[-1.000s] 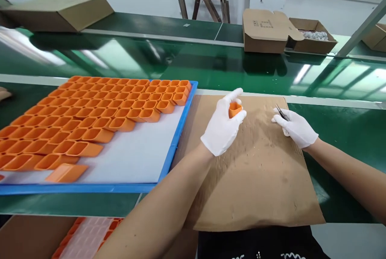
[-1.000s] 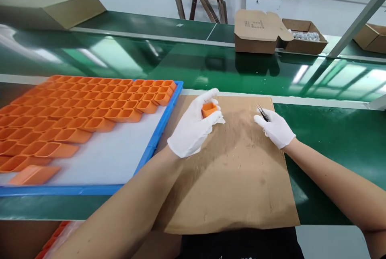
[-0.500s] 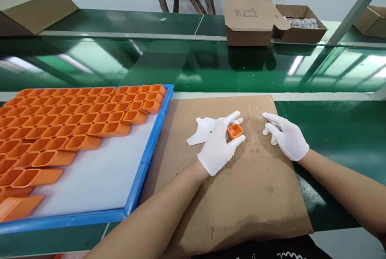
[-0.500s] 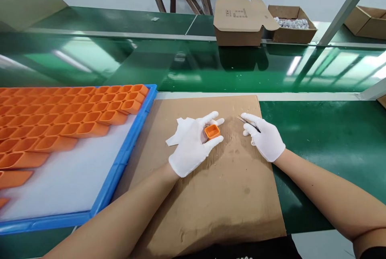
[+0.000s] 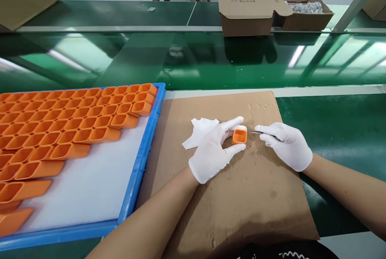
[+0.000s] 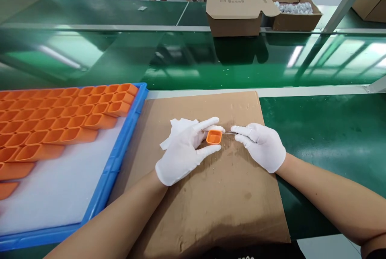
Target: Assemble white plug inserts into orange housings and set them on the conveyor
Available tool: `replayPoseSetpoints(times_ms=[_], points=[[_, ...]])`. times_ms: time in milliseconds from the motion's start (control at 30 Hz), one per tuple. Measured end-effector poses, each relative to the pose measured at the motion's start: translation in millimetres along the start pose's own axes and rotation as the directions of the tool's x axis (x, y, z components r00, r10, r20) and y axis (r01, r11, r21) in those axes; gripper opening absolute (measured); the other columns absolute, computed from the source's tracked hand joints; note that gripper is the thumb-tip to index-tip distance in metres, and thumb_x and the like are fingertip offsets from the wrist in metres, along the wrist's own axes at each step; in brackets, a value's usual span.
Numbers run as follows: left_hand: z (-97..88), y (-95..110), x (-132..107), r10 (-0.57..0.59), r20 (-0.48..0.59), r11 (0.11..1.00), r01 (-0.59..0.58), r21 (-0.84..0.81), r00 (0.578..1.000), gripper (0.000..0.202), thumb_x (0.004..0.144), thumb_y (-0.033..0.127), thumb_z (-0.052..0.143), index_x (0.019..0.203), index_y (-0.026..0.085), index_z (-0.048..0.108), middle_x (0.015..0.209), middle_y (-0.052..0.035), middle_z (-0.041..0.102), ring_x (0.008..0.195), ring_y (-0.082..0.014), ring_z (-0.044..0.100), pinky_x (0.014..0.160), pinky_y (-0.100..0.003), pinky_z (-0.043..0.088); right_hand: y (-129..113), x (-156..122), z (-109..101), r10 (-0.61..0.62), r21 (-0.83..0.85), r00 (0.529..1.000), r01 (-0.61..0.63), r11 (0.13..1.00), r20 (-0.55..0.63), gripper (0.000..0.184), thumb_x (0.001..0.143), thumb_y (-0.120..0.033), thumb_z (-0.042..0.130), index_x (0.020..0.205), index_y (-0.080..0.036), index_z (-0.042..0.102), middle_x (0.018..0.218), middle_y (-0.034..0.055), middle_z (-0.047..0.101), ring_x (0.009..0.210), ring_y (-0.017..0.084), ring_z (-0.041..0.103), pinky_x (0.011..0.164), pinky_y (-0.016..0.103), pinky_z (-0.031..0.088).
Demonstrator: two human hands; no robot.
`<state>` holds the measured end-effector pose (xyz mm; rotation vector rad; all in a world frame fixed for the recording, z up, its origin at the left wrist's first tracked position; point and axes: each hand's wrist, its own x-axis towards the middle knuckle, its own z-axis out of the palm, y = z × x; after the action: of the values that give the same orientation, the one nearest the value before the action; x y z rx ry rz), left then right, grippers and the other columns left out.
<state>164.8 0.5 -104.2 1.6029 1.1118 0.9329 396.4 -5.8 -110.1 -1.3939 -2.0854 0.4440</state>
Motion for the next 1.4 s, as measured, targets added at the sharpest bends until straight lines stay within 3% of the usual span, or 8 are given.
replayPoseSetpoints(times_ms=[167, 300, 500, 667, 1067, 1167, 1300, 1400], points=[[-2.3, -1.8, 1.6, 0.083, -0.010, 0.996, -0.082, 0.017, 0.997, 0.058, 0.079, 0.013, 0.073, 0.133, 0.021, 0.054, 0.108, -0.0078, 0.071, 0.113, -0.0298, 0.071, 0.100, -0.054, 0.056, -1.5, 1.5, -2.6, 0.088, 0.117, 0.996, -0.088, 0.989, 0.013, 0.027, 0.096, -0.027, 0.057, 0.115, -0.030, 0.076, 0.078, -0.0017, 0.069, 0.065, 0.013, 0.063, 0.067, 0.029, 0.051], [1.1, -10.2, 1.4, 0.110, -0.066, 0.994, -0.111, -0.010, 0.992, 0.047, 0.079, 0.011, 0.073, 0.123, 0.020, 0.056, 0.117, -0.0111, 0.068, 0.114, -0.0269, 0.070, 0.100, -0.050, 0.057, -2.9, 3.9, -3.7, 0.117, 0.133, 0.992, -0.123, 0.983, 0.049, 0.024, 0.092, -0.024, 0.062, 0.110, -0.029, 0.078, 0.073, -0.0033, 0.067, 0.066, 0.014, 0.064, 0.068, 0.029, 0.050], [2.7, -8.1, -2.2, 0.347, -0.192, 0.917, -0.289, 0.275, 0.918, 0.032, 0.084, 0.015, 0.072, 0.113, 0.022, 0.063, 0.125, -0.0085, 0.066, 0.118, -0.0218, 0.065, 0.100, -0.045, 0.057, -4.0, 6.2, -5.1, 0.120, 0.136, 0.988, -0.132, 0.982, 0.093, 0.025, 0.090, -0.021, 0.064, 0.110, -0.028, 0.078, 0.071, -0.0036, 0.067, 0.068, 0.014, 0.063, 0.070, 0.028, 0.050], [1.3, -3.7, -4.4, 0.432, -0.151, 0.784, -0.288, 0.550, 0.889, 0.028, 0.088, 0.015, 0.068, 0.113, 0.026, 0.066, 0.113, -0.0021, 0.076, 0.100, -0.0220, 0.069, 0.101, -0.053, 0.047, -4.1, 6.6, -6.3, 0.111, 0.121, 0.988, -0.124, 0.985, 0.108, 0.024, 0.090, -0.021, 0.064, 0.109, -0.027, 0.079, 0.069, -0.0039, 0.066, 0.066, 0.013, 0.062, 0.069, 0.028, 0.050], [0.3, 2.6, -3.5, 0.366, -0.112, 0.765, -0.230, 0.602, 0.924, 0.029, 0.081, 0.025, 0.075, 0.109, 0.028, 0.070, 0.103, -0.0024, 0.073, 0.092, -0.0246, 0.061, 0.100, -0.055, 0.037, -6.0, 9.0, -8.3, 0.150, 0.137, 0.978, -0.169, 0.976, 0.143, 0.024, 0.091, -0.025, 0.063, 0.109, -0.029, 0.078, 0.068, -0.0038, 0.066, 0.066, 0.015, 0.064, 0.071, 0.029, 0.053], [0.9, 0.0, -3.1, 0.311, -0.145, 0.817, -0.186, 0.546, 0.939, 0.032, 0.080, 0.023, 0.075, 0.110, 0.027, 0.069, 0.105, -0.0041, 0.071, 0.098, -0.0259, 0.063, 0.101, -0.056, 0.041, -6.7, 9.3, -8.4, 0.176, 0.174, 0.974, -0.199, 0.964, 0.142, 0.025, 0.090, -0.025, 0.063, 0.109, -0.029, 0.078, 0.069, -0.0039, 0.067, 0.066, 0.015, 0.064, 0.072, 0.029, 0.052], [3.1, -1.5, -2.8, 0.128, -0.138, 0.988, -0.115, 0.101, 0.982, 0.023, 0.085, 0.020, 0.066, 0.105, 0.023, 0.056, 0.117, -0.0070, 0.066, 0.099, -0.0236, 0.072, 0.090, -0.048, 0.056, -7.1, 9.9, -8.8, 0.223, 0.229, 0.965, -0.251, 0.941, 0.142, 0.025, 0.090, -0.025, 0.062, 0.108, -0.028, 0.079, 0.070, -0.0040, 0.067, 0.067, 0.014, 0.063, 0.072, 0.028, 0.050], [5.7, 1.7, -4.5, 0.095, -0.122, 0.988, -0.109, -0.112, 0.988, 0.024, 0.086, 0.017, 0.065, 0.099, 0.023, 0.045, 0.122, -0.0080, 0.065, 0.098, -0.0223, 0.075, 0.087, -0.043, 0.060, -7.3, 10.3, -9.5, 0.233, 0.244, 0.961, -0.263, 0.933, 0.147, 0.026, 0.089, -0.027, 0.061, 0.108, -0.028, 0.078, 0.070, -0.0040, 0.066, 0.067, 0.014, 0.063, 0.073, 0.029, 0.050]])
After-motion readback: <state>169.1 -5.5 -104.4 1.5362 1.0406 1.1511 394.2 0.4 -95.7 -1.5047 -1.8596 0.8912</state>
